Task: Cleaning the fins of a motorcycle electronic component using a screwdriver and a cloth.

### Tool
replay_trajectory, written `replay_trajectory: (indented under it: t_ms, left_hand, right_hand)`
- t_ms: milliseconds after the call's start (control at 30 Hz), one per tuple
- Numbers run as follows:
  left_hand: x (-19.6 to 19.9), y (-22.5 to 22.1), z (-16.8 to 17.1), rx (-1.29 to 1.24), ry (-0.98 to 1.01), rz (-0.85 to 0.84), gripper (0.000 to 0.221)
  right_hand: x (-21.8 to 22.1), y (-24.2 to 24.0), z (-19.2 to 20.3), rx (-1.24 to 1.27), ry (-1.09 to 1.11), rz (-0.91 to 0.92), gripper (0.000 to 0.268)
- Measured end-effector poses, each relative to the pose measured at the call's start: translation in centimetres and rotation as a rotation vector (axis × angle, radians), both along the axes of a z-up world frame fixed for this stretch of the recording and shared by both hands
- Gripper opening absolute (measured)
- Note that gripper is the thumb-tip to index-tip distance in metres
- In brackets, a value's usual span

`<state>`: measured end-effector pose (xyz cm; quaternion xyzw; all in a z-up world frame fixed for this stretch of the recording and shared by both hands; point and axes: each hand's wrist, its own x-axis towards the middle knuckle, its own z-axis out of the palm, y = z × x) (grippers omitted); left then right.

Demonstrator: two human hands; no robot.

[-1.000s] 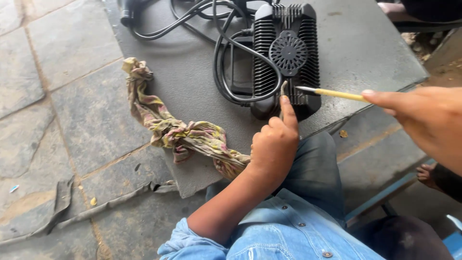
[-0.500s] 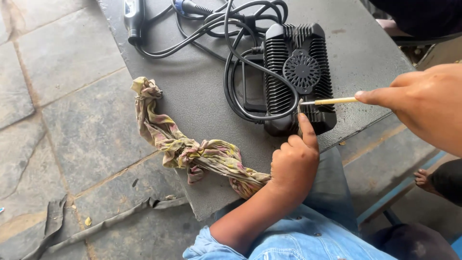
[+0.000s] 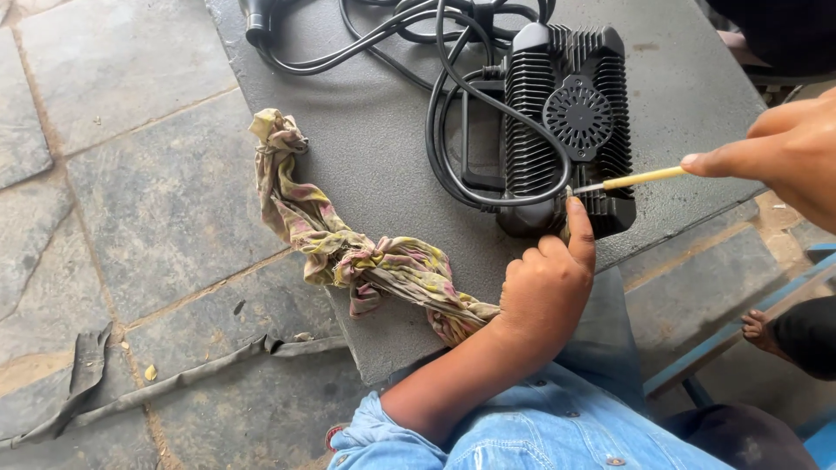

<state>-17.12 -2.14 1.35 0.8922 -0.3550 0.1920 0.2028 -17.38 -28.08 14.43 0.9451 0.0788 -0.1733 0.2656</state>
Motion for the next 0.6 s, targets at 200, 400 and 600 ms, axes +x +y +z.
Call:
replay_trajectory:
  t_ms: [200,400,600]
  left_hand:
    - [0.1,0.2,-0.2,-0.012,0.026,-0.044,0.062]
    - [0.0,0.1,-0.4,0.014,0.0,-0.035,0.064]
    - [-0.2,-0.2,-0.6,-0.005,-0.019,-0.01,0.063]
  right_hand:
    - [-0.4,-3.9,-2.6,0.068,-0.045,0.095,0.036]
    - [1.1,-1.5,-2.1,0.07,-0.074,0.077,0.029]
    - [3.8,8.3,4.8,-0.275,0.128,0.06,0.038]
